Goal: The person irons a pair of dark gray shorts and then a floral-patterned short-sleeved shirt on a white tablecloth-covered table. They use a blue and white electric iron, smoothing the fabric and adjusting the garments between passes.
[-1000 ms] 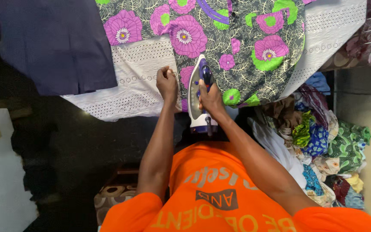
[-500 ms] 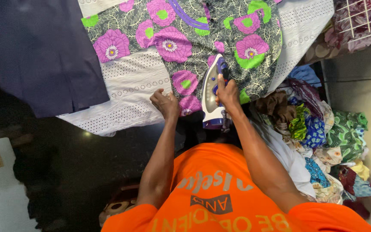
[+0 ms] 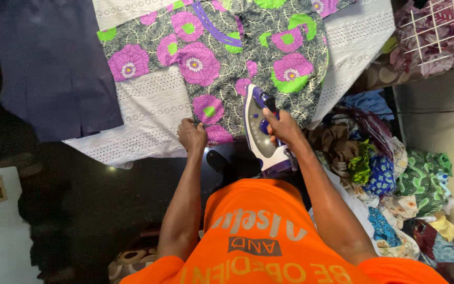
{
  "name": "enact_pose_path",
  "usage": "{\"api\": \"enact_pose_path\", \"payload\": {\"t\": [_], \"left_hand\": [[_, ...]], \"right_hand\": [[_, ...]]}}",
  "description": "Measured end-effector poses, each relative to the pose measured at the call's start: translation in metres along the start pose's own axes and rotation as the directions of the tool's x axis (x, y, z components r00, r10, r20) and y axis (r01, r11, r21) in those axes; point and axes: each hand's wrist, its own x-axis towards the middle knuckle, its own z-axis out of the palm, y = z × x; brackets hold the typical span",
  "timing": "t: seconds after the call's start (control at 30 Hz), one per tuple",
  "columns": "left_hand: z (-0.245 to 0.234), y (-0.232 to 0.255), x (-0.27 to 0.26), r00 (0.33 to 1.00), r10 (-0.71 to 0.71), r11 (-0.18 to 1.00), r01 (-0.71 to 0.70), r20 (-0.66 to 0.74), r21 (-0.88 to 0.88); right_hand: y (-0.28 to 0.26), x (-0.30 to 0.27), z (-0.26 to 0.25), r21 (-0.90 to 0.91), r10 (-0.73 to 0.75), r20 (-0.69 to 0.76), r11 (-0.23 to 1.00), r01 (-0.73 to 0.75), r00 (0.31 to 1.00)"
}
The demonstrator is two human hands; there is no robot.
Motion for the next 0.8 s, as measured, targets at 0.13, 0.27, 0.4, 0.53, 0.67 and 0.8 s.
{"api": "enact_pose_path", "payload": {"t": [0.13, 0.27, 0.4, 0.53, 0.67, 0.8], "left_hand": [[0.008, 0.059, -0.026, 0.958, 0.239, 0.971, -0.24, -0.156, 0.015], [0.056, 0.141, -0.049, 0.829, 0.533, 0.844, -0.537, -0.169, 0.024], [0.125, 0.212, -0.07, 0.764, 0.608, 0.765, -0.492, 0.216, -0.415], [0.175, 0.26, -0.079, 0.709, 0.63, 0.776, -0.569, 0.315, -0.272], [0.199, 0.284, -0.088, 0.722, 0.464, 0.861, -0.505, 0.513, -0.067], [0.221, 0.305, -0.12, 0.741, 0.445, 0.885, -0.45, 0.503, -0.12]], "right_hand": [[0.009, -0.023, -0.069, 0.027, 0.02, -0.082, 0.999, -0.018, 0.996], [0.02, -0.033, -0.139, -0.025, -0.075, -0.129, 0.997, 0.072, 0.989], [0.037, -0.036, -0.208, -0.046, -0.052, -0.203, 0.998, 0.043, 0.978], [0.052, -0.031, -0.27, -0.056, -0.052, -0.21, 0.998, 0.041, 0.976], [0.066, -0.012, -0.318, 0.036, -0.092, -0.203, 0.994, 0.102, 0.975], [0.075, 0.029, -0.357, 0.2, -0.178, -0.187, 0.956, 0.215, 0.966]]}}
